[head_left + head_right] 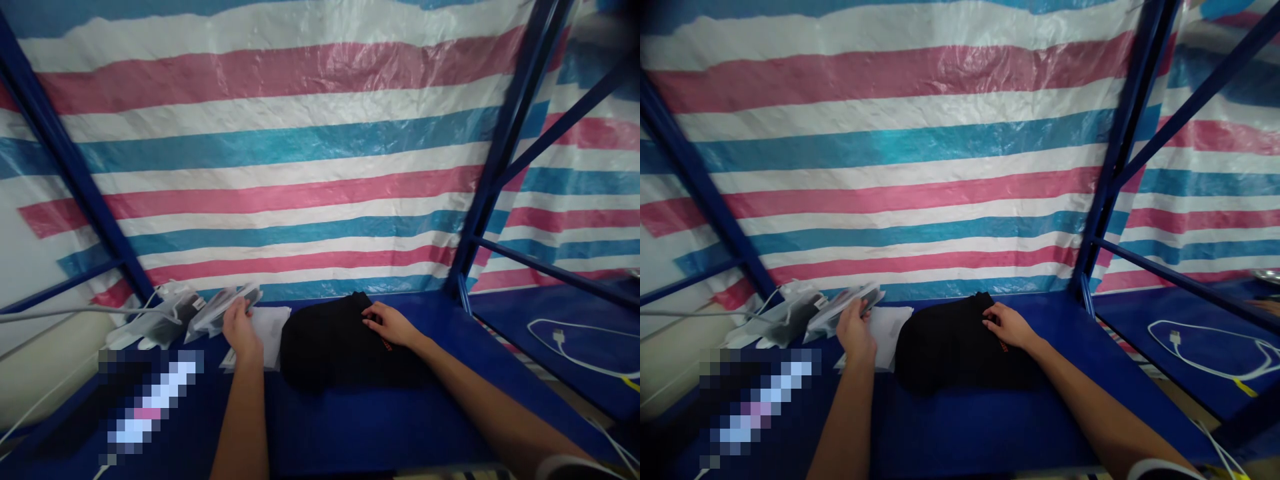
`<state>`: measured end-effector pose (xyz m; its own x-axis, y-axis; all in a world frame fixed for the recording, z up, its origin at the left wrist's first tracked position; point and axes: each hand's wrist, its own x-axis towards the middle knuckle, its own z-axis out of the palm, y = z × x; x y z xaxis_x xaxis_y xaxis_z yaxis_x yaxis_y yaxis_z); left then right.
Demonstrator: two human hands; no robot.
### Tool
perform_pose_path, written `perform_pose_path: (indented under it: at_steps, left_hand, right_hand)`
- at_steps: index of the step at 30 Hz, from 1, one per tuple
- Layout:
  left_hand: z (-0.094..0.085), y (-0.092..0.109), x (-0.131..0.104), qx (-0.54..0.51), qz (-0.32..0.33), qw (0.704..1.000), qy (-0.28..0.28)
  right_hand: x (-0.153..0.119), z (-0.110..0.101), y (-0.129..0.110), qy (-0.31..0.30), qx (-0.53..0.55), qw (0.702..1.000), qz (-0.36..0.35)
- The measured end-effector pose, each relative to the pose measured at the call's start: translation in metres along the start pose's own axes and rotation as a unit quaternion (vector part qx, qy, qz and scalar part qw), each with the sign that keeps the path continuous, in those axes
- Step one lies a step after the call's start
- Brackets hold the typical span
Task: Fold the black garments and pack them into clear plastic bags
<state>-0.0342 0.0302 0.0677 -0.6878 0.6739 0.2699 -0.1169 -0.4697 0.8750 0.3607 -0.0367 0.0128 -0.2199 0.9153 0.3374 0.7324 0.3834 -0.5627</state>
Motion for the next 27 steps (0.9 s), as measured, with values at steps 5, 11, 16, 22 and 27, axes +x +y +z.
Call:
perform_pose_path:
  at_steps: [5, 11, 16, 22, 27]
  left_hand:
    - [0.027, 0.024, -0.055, -0.080, 0.027, 0.976, -0.203]
    - [0.035, 0.015, -0.096, 0.014, -0.041, 0.885, -0.463]
    - [0.035, 0.000, -0.109, 0.088, -0.055, 0.825, -0.556]
    - [0.032, 0.009, -0.111, 0.179, 0.074, 0.821, -0.536]
    - [0.030, 0.021, -0.127, 0.268, 0.365, 0.745, -0.490]
  right_hand:
    - [-0.001, -0.001, -0.005, 0.024, 0.008, 1.000, -0.019]
    - [-0.002, -0.005, -0.021, 0.062, 0.103, 0.989, -0.081]
    - [-0.003, -0.009, -0.031, 0.045, 0.106, 0.987, -0.109]
    - [-0.009, -0.014, -0.047, -0.004, 0.085, 0.988, -0.126]
    - [-0.010, -0.013, -0.053, -0.001, 0.120, 0.984, -0.135]
